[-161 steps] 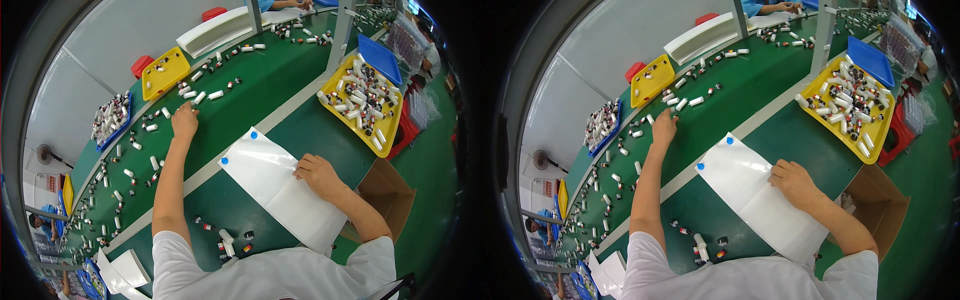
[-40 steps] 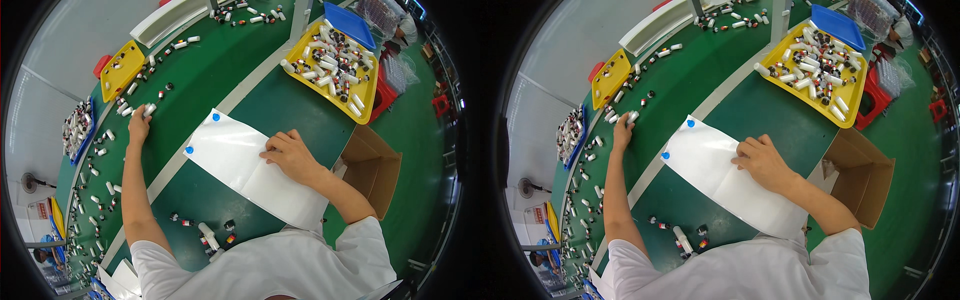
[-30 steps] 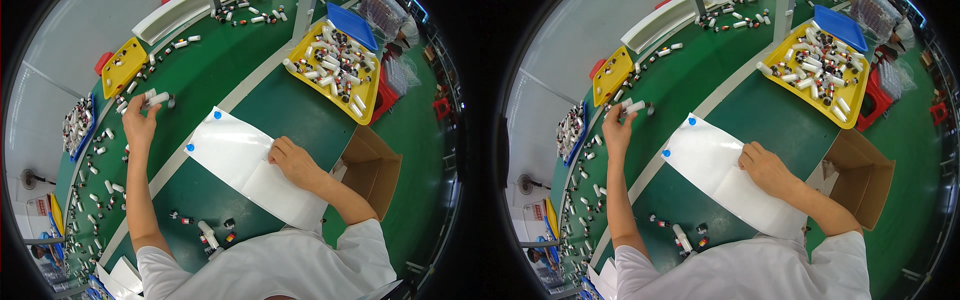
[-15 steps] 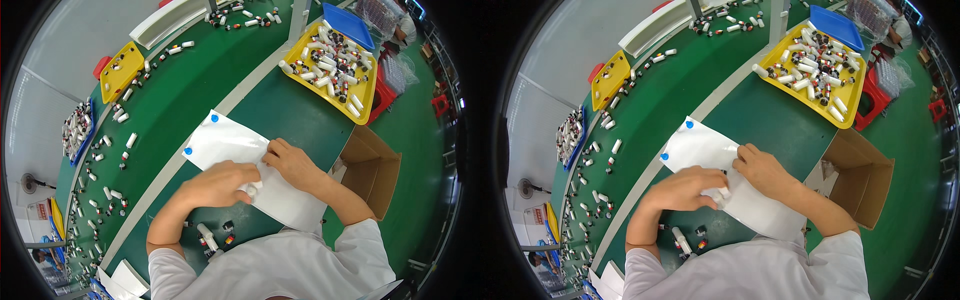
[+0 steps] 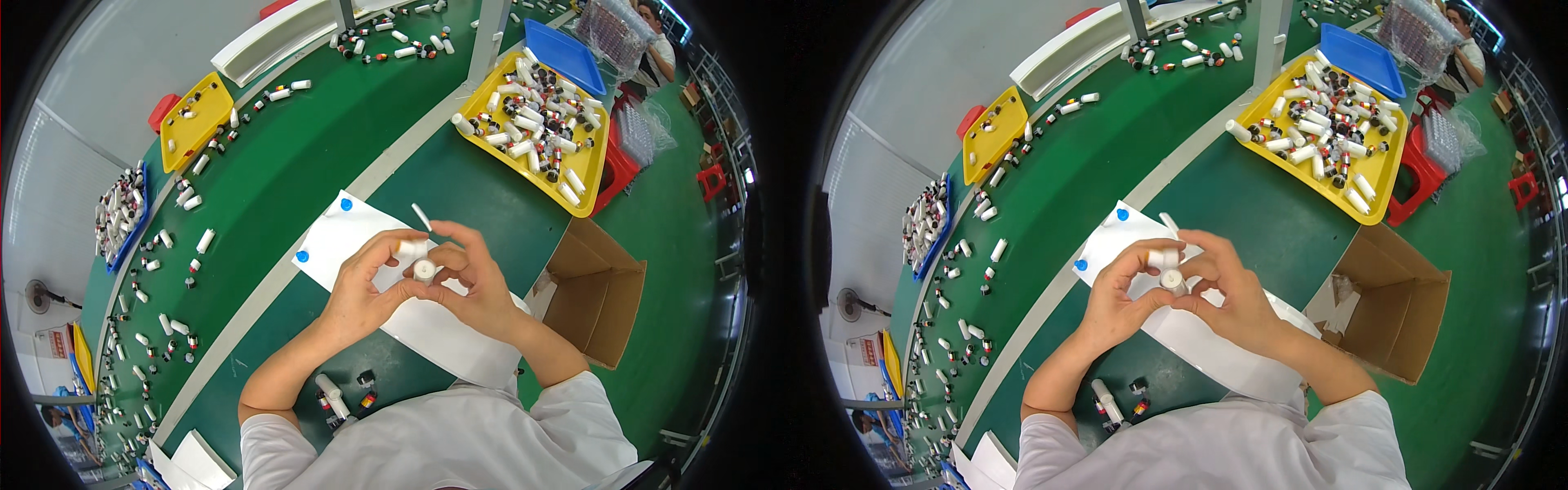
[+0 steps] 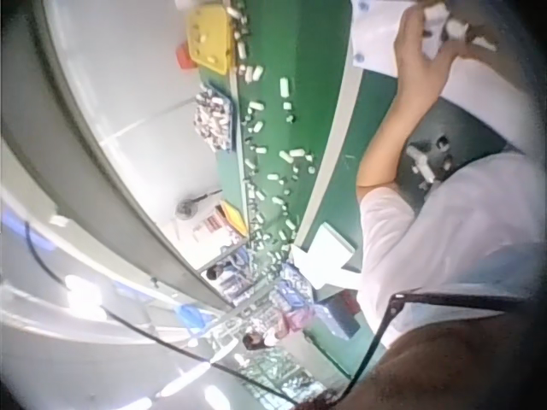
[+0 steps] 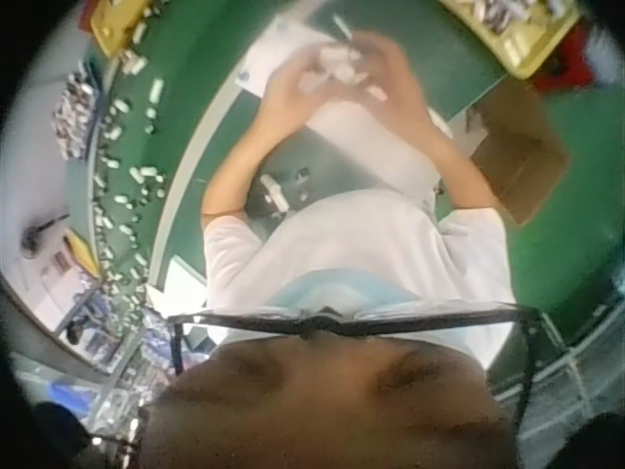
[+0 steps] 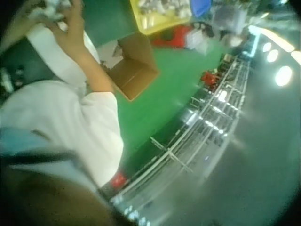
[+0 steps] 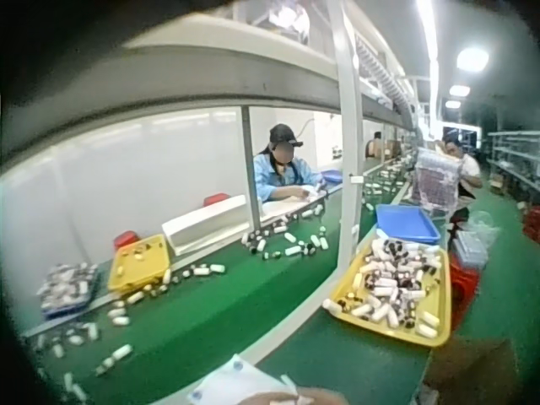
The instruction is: Assembling small electrical or plastic components by hand at a factory workbench.
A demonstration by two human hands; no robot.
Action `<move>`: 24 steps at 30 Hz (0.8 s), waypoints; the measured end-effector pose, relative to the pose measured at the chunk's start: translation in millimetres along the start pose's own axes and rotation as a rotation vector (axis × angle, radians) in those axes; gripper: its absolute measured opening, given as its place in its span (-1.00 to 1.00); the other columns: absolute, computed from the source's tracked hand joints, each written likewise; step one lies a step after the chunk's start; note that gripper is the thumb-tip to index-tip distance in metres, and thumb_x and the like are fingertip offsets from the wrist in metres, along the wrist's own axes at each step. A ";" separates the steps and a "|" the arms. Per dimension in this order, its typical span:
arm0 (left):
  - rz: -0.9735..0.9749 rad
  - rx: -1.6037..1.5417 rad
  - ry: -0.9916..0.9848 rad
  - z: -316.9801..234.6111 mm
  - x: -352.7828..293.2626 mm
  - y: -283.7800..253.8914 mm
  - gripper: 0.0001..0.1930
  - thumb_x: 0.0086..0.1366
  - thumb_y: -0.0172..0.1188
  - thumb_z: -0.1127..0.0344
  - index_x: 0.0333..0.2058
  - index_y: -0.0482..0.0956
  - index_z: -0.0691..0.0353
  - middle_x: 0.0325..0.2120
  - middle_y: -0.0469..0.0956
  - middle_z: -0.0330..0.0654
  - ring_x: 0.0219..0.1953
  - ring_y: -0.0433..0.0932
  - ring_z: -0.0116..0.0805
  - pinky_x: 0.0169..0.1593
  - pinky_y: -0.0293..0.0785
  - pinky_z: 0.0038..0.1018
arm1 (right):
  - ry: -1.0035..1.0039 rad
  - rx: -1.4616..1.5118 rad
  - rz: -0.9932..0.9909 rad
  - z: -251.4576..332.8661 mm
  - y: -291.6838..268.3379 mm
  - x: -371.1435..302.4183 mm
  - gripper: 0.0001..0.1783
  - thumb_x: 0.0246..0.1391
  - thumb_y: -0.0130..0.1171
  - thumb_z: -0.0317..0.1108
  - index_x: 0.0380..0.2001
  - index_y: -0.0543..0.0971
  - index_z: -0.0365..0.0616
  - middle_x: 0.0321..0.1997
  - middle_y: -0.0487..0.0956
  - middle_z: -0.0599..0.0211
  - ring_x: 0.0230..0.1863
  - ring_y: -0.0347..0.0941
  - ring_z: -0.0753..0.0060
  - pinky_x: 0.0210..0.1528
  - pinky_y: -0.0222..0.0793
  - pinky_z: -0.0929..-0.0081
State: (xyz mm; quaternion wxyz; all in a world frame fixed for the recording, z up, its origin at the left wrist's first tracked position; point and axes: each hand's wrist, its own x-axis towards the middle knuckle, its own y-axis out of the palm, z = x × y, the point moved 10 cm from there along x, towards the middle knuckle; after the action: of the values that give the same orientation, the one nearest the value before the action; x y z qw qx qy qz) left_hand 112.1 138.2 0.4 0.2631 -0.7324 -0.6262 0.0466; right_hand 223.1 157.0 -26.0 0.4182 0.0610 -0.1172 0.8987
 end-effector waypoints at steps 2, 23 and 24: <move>-0.017 -0.256 -0.195 23.4 -9.7 5.3 -0.47 0.22 0.31 0.41 0.14 0.32 0.26 -0.07 0.61 -0.10 -0.07 0.60 -0.30 0.03 0.46 -0.39 | 0.005 0.474 -0.095 -3.1 -8.2 5.6 -0.21 0.09 0.22 -0.65 0.29 0.06 -0.09 -0.01 0.57 0.14 -0.03 0.51 0.43 -0.11 0.46 0.46; -0.041 -0.388 -0.308 32.3 -24.0 -4.9 -0.82 0.28 0.14 0.61 -0.13 0.53 0.44 -0.29 0.55 -0.17 -0.25 0.53 -0.46 -0.13 0.46 -0.50 | -0.382 0.125 -0.068 40.4 2.8 -5.4 -0.49 0.25 -0.09 -0.68 0.20 0.04 -0.22 -0.01 0.50 0.02 0.00 0.50 0.25 0.09 0.44 0.37; -0.015 -0.211 -0.184 20.6 -22.2 -5.4 -0.83 0.29 0.12 0.61 -0.14 0.51 0.47 -0.30 0.52 -0.17 -0.26 0.51 -0.46 -0.13 0.44 -0.50 | -0.355 0.113 -0.085 40.3 4.6 -5.6 -0.49 0.25 -0.09 -0.69 0.20 0.04 -0.23 -0.02 0.50 0.02 0.00 0.50 0.25 0.07 0.45 0.37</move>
State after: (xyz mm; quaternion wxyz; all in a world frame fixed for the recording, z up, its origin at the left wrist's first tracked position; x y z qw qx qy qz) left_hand 94.4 124.5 -20.7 0.1262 -0.7438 -0.6548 0.0455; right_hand 223.7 139.4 11.0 0.4244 0.2467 -0.1359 0.8605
